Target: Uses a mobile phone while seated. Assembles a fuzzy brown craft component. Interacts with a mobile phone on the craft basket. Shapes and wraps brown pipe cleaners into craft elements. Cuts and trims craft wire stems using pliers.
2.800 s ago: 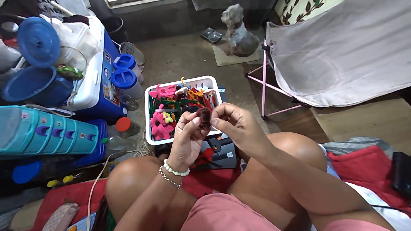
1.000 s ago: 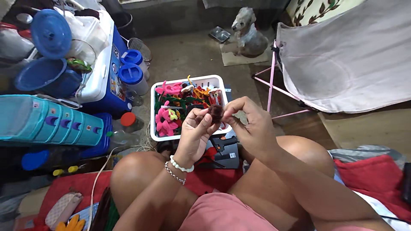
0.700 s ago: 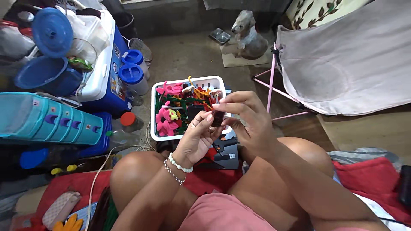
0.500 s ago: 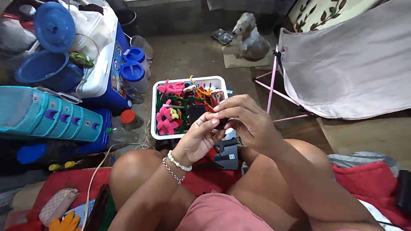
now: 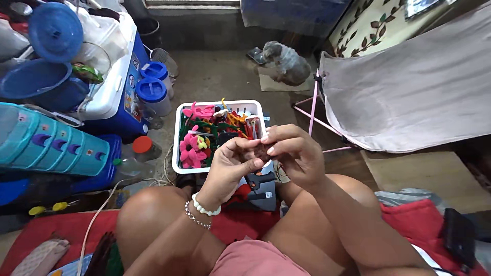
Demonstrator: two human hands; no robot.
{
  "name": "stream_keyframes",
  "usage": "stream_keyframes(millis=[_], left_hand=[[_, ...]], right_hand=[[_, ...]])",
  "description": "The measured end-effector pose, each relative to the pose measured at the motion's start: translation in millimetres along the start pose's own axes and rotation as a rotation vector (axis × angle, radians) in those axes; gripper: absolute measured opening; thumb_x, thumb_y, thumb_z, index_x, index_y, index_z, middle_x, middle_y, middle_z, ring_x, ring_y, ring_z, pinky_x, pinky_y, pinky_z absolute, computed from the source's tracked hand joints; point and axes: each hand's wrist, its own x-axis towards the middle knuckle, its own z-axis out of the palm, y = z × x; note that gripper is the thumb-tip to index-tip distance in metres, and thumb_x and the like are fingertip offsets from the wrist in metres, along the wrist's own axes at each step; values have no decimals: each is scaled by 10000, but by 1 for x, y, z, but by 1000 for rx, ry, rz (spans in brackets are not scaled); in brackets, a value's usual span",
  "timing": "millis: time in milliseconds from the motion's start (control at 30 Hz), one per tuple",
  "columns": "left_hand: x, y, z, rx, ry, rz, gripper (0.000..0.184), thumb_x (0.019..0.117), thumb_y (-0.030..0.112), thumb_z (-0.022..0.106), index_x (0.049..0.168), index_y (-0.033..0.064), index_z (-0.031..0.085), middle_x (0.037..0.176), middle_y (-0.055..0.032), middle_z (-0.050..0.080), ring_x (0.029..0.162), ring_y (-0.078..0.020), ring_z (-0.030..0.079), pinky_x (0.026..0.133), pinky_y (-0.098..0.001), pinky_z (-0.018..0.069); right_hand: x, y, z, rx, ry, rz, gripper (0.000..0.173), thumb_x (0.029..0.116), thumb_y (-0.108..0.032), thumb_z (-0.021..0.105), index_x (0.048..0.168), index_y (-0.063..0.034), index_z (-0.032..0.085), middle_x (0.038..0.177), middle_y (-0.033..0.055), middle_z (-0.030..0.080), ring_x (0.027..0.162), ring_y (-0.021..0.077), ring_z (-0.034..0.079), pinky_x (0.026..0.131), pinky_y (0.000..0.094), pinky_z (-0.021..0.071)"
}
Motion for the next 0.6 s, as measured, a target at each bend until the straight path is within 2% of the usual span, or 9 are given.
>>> stream_keyframes(millis=[100, 200, 233, 333, 467, 600], left_hand=[[-1, -2, 1, 57, 0, 113, 255, 857, 39, 801, 1088, 113, 723, 1043, -38, 741, 932, -119, 722, 888, -319, 611], [-1, 0, 0, 208, -35, 267, 308, 879, 63, 789, 1168, 102, 692, 1108, -23, 726, 966, -114, 716, 885, -302, 614], [-2, 1, 1, 269, -44, 319, 321, 881, 67, 788, 1182, 114, 686, 1127, -2, 720, 976, -101, 713, 889, -291, 615], [-2, 2, 1, 407, -68, 430, 370, 879, 86, 798, 1219, 153, 667, 1171, 44, 699, 1021, -80, 698, 911, -279, 609], [-1, 3, -1, 514, -95, 468, 502, 886, 173, 809, 1333, 151, 582, 1237, 41, 668, 1069, -86, 680, 931, -287, 599], [-1, 5, -1, 420, -133, 384, 382, 889, 149, 805, 1238, 115, 654, 1301, -25, 649, 1121, -154, 681, 934, -323, 613]], right_hand=[[-3, 2, 4, 44, 35, -30, 117, 1042, -115, 592, 1132, -139, 662, 1203, 27, 688, 1230, 174, 636, 1054, 375, 550], [-3, 1, 5, 34, 80, -30, 275, 1004, -163, 671, 1272, -184, 615, 1292, 2, 679, 1272, 177, 627, 1081, 377, 540], [-3, 0, 5, 22, 95, -29, 308, 988, -159, 694, 1283, -184, 610, 1291, 1, 679, 1264, 173, 633, 1079, 373, 542], [-5, -2, 7, -9, 110, -51, 223, 981, -110, 697, 1196, -133, 644, 1208, 24, 713, 1225, 177, 662, 1089, 401, 542], [-6, -6, 7, -1, 102, -62, 171, 988, -66, 675, 1152, -110, 665, 1189, 46, 736, 1230, 199, 667, 1104, 417, 530], [-8, -6, 4, -84, 90, -156, 226, 997, -75, 666, 1211, -142, 642, 1256, 42, 708, 1235, 187, 654, 1160, 478, 461]])
